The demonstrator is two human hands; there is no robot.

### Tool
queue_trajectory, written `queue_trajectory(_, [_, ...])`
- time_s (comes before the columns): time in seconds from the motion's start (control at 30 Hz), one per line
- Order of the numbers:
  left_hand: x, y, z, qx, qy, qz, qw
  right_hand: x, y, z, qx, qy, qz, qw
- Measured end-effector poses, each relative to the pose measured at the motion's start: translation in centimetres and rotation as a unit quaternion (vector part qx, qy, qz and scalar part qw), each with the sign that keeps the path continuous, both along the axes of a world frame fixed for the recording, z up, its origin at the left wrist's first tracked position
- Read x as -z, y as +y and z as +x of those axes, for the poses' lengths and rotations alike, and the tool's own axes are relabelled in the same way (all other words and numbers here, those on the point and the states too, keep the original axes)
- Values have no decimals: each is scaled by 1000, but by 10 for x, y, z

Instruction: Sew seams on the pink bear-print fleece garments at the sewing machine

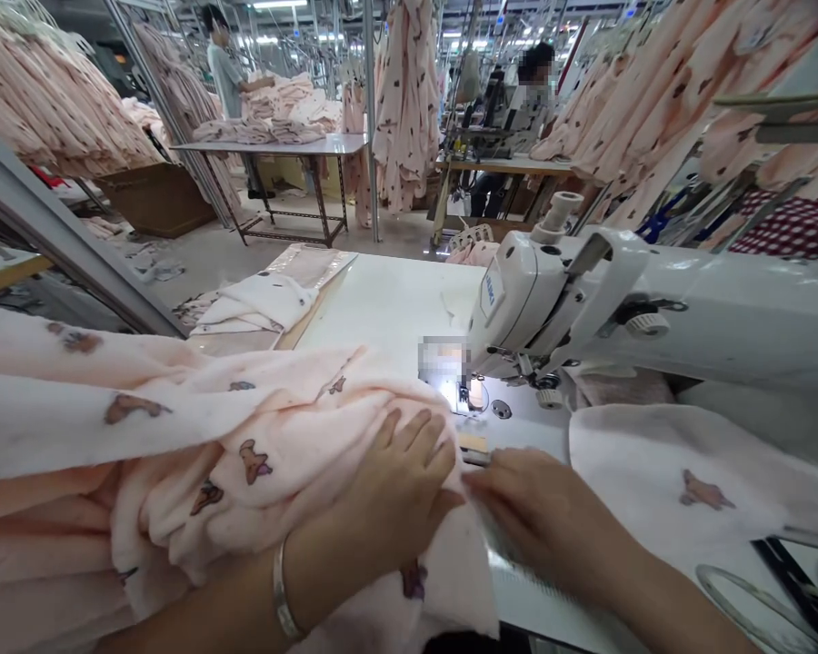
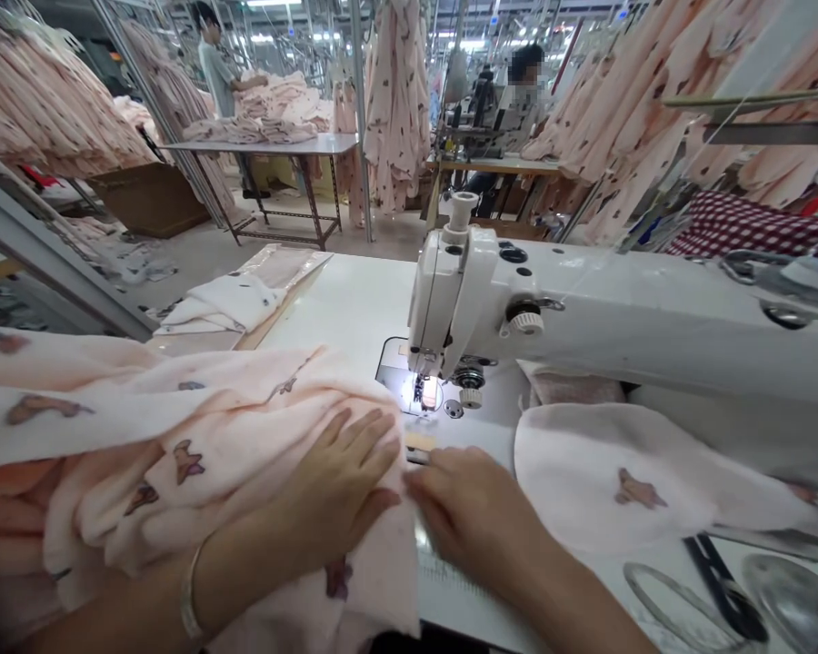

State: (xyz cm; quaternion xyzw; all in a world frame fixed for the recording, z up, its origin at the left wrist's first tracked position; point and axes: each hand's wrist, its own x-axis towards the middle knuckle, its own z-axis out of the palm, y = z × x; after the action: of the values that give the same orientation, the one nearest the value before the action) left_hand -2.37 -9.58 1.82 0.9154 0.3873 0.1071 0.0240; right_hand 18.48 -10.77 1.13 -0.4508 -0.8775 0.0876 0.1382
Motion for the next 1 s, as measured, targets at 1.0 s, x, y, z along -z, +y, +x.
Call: queue_trajectory(1.0, [1,62,10,82,-22,-34,996,23,56,53,125,-36,168,977])
